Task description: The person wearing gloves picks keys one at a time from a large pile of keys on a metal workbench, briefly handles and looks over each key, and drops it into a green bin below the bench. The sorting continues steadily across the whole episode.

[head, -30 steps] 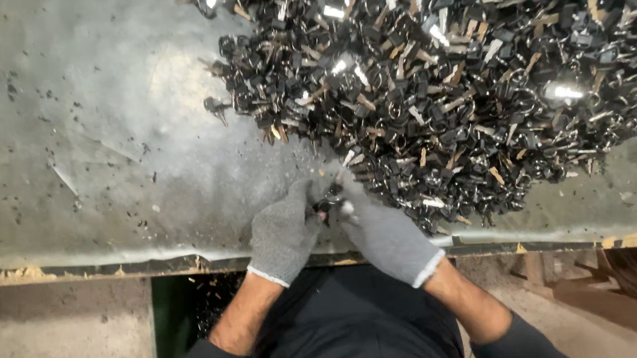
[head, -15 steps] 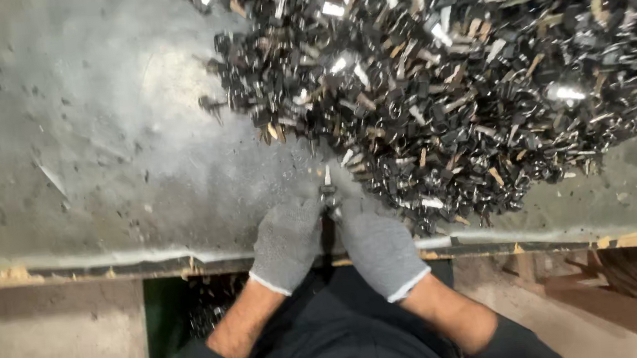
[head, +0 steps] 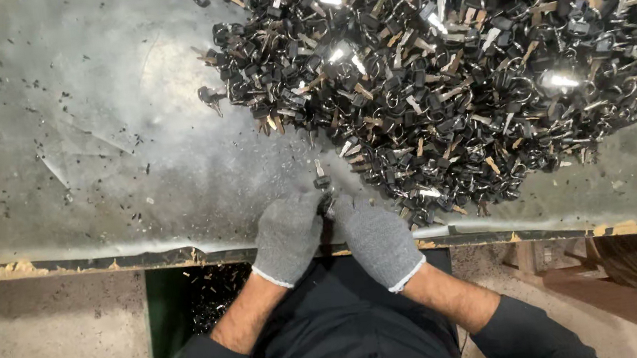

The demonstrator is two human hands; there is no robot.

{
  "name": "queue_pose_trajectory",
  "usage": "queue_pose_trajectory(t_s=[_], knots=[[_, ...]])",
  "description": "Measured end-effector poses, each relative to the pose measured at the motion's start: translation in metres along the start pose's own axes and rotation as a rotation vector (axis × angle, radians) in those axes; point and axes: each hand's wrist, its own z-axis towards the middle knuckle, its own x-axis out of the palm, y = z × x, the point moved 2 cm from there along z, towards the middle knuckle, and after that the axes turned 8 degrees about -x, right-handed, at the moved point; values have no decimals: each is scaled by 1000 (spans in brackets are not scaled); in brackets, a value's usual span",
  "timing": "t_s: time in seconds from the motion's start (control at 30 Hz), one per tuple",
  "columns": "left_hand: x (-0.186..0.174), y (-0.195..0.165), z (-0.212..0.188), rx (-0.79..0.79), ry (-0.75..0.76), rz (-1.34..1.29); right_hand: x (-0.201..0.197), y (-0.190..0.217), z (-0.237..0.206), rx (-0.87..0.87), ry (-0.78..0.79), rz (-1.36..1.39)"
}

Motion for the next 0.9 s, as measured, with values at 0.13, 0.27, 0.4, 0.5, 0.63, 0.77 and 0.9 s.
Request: queue_pose_trajectory(t_s=[0.13, 0.27, 0.4, 0.5, 0.63, 0.77, 0.9], knots=[[6, -1, -3, 30, 37, -41, 13, 6, 6, 234, 343, 152], [0, 0, 0, 66, 50, -115, 3, -9, 21, -13, 479, 251], [-9, -4, 2, -111, 13, -125, -14, -27, 24, -2, 129, 664], [-9, -10, 0, -168, -11, 30, -10, -19, 15, 155, 18, 561], [-10, -13, -2, -144, 45, 174, 1, -5, -1, 260, 411, 216], [-18, -13, -1, -40, -131, 16, -5, -7, -9, 196, 262, 122], [-10, -9, -2, -205, 76, -52, -3, -2, -8, 37, 94, -23]])
